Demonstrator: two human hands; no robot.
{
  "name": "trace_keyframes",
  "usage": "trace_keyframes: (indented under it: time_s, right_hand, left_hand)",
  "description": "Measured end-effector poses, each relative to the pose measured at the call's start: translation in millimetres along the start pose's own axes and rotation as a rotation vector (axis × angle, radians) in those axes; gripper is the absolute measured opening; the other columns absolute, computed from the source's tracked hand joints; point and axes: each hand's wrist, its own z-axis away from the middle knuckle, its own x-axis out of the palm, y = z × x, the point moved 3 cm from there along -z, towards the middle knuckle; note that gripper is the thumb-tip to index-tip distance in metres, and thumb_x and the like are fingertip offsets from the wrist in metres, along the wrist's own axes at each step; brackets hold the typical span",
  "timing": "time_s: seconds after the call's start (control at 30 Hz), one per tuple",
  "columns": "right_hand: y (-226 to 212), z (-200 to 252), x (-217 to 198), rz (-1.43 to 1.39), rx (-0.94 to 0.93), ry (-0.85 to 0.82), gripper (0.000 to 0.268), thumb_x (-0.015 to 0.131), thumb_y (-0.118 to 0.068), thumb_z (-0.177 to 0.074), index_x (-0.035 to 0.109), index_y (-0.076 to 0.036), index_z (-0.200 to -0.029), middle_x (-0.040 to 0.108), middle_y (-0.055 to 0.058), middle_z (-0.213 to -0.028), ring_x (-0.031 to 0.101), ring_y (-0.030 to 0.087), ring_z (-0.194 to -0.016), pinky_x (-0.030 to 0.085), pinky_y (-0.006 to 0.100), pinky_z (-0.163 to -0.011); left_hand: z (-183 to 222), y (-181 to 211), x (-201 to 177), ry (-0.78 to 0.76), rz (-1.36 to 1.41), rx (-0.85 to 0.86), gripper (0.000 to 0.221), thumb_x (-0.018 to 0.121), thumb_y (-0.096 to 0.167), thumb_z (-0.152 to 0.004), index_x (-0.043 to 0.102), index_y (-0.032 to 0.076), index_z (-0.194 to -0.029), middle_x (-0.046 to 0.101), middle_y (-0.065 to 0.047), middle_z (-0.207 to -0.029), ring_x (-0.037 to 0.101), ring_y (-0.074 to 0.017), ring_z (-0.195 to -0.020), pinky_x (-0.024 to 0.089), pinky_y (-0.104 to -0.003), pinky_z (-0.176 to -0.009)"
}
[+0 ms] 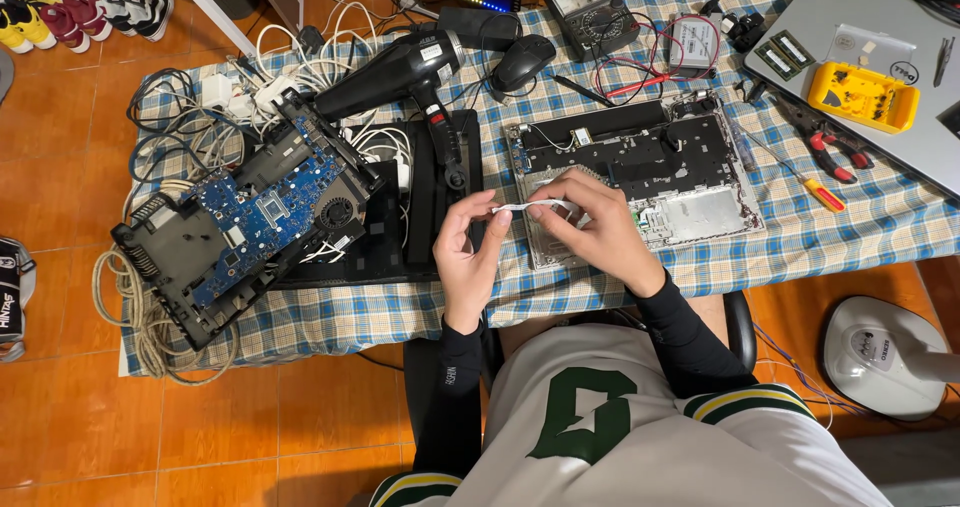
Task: The person handles a white ribbon cable by hand, places it into a laptop chassis, and uses a screwdriver on the internal components. They then remove a small circuit board from the chassis and hold it up.
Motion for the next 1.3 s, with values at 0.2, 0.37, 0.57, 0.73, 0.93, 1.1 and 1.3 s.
trace_keyframes:
  time_s: [0.2, 0.37, 0.57, 0.73, 0.93, 1.1, 1.3]
  right_hand:
    - [6.0, 0.3, 1.5, -0.006, -0.017, -0.039, 0.015, 0.078, -0.016, -0.092, 0.075, -0.005, -0.101, 0.069, 0.002, -0.09, 0.064, 0.01, -0.072, 0.048, 0.024, -0.056]
    - [1.1, 0.7, 3.0, -0.013, -0.066, -0.068, 0.014, 0.078, -0.017, -0.093, 0.075, -0.005, -0.1, 0.068, 0.002, -0.089, 0.066, 0.011, -0.074, 0.049, 0.024, -0.057]
    - [-0.7, 0.3, 3.3, -0.008, -0.041, -0.069, 0.014, 0.078, -0.018, -0.092, 0.075, -0.005, -0.098, 0.07, 0.002, -0.088, 0.067, 0.011, -0.072, 0.049, 0.024, -0.055]
    - [0.6, 0.8, 3.5, 0.003, -0.073, -0.05, 0.014, 0.079, -0.018, -0.092, 0.075, -0.005, -0.098, 0.069, 0.002, -0.087, 0.066, 0.011, -0.073, 0.048, 0.024, -0.056]
    - [2.3, 0.3, 2.6, 0.008, -0.067, -0.045, 0.013, 0.079, -0.017, -0.092, 0.076, -0.005, -0.097, 0.07, 0.003, -0.087, 0.067, 0.012, -0.073, 0.047, 0.025, -0.055]
    - [10.3, -0.7, -7.6, 0.018, -0.062, -0.014, 0.011, 0.076, -0.014, -0.096, 0.077, -0.005, -0.103, 0.071, 0.004, -0.09, 0.067, 0.012, -0.077, 0.049, 0.025, -0.061]
    - [36.9, -11.4, -56.9, 0.205, -0.131, 0.16, 0.013, 0.076, -0.011, -0.106, 0.079, -0.005, -0.117, 0.07, 0.005, -0.094, 0.062, 0.015, -0.083, 0.048, 0.029, -0.073]
  left_hand:
    - [1.4, -0.2, -1.0, -0.029, 0.068, 0.013, 0.035, 0.075, 0.009, -0.099, 0.063, -0.001, -0.131, 0.072, -0.008, -0.111, 0.064, -0.0123, -0.107, 0.05, -0.029, -0.099]
    - [1.2, 2.0, 2.2, -0.079, 0.104, 0.016, 0.035, 0.075, 0.008, -0.1, 0.062, -0.001, -0.131, 0.073, -0.008, -0.111, 0.066, -0.0127, -0.107, 0.051, -0.03, -0.101]
    - [3.6, -2.7, 1.2, -0.048, 0.138, -0.023, 0.035, 0.073, 0.008, -0.101, 0.062, -0.001, -0.132, 0.072, -0.007, -0.109, 0.067, -0.011, -0.104, 0.051, -0.027, -0.095]
    - [4.3, -7.1, 0.2, 0.004, 0.14, -0.045, 0.035, 0.072, 0.008, -0.102, 0.062, -0.003, -0.133, 0.073, -0.008, -0.104, 0.067, -0.0098, -0.098, 0.051, -0.025, -0.088]
    - [3.1, -7.1, -1.1, 0.02, 0.133, -0.019, 0.035, 0.072, 0.008, -0.101, 0.061, -0.002, -0.133, 0.072, -0.009, -0.106, 0.064, -0.01, -0.101, 0.052, -0.027, -0.088]
    - [0.8, -3.8, -4.1, 0.049, 0.132, -0.005, 0.033, 0.068, 0.009, -0.103, 0.06, 0.0, -0.133, 0.074, -0.01, -0.112, 0.065, -0.0115, -0.103, 0.052, -0.029, -0.095]
    - [4.1, 5.5, -13.2, 0.161, 0.035, -0.16, 0.029, 0.075, 0.006, -0.098, 0.066, -0.003, -0.124, 0.073, -0.01, -0.099, 0.062, -0.0108, -0.085, 0.042, -0.026, -0.071]
